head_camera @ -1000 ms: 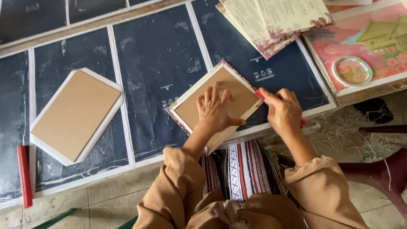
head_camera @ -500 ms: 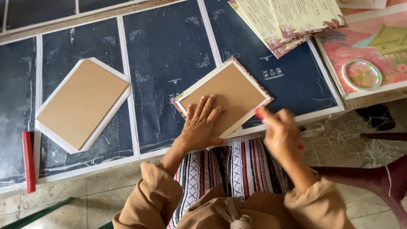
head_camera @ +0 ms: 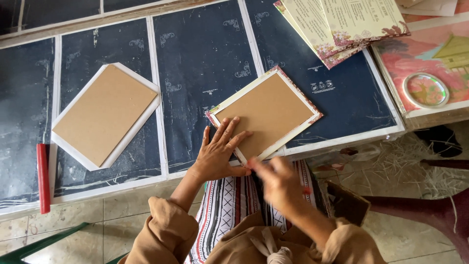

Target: The person sits at a table and uses a red cylindrical tool to press the edges of a book cover onto a stack of pages. They repeatedly smooth the edges and corners of the book, flip it over to work on different sides, and place the finished book aside before picking up another one to repeat the process.

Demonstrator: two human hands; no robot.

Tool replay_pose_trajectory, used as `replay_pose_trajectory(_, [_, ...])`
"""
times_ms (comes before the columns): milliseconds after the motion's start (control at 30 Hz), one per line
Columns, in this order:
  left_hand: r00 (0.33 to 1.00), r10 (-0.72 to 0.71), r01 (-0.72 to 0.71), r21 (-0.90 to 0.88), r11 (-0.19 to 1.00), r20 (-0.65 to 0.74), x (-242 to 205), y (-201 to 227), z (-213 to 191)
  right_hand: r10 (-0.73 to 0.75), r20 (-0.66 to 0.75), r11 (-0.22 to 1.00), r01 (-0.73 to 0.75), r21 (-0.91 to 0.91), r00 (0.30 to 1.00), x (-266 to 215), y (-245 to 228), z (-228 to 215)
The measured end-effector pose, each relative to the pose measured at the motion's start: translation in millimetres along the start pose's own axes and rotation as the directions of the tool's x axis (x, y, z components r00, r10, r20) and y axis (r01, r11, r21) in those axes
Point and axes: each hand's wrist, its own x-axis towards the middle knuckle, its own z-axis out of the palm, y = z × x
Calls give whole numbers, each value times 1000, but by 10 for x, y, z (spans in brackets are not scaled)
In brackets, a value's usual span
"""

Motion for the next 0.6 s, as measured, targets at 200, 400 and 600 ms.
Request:
replay_pose_trajectory(200, [999, 15, -16, 27, 1000, 37, -12, 9, -56, 128, 34, 989, -125, -85, 991, 238, 573, -46])
replay_pose_trajectory(400, [976, -156, 171, 89, 981, -153, 377, -364, 19, 215, -229, 936, -268, -230, 949, 268, 1497, -193])
replay_pose_trajectory(600, [893, -423, 421, -48, 906, -154, 726, -469, -461, 331, -223, 925, -362, -118, 917, 196, 1644, -298])
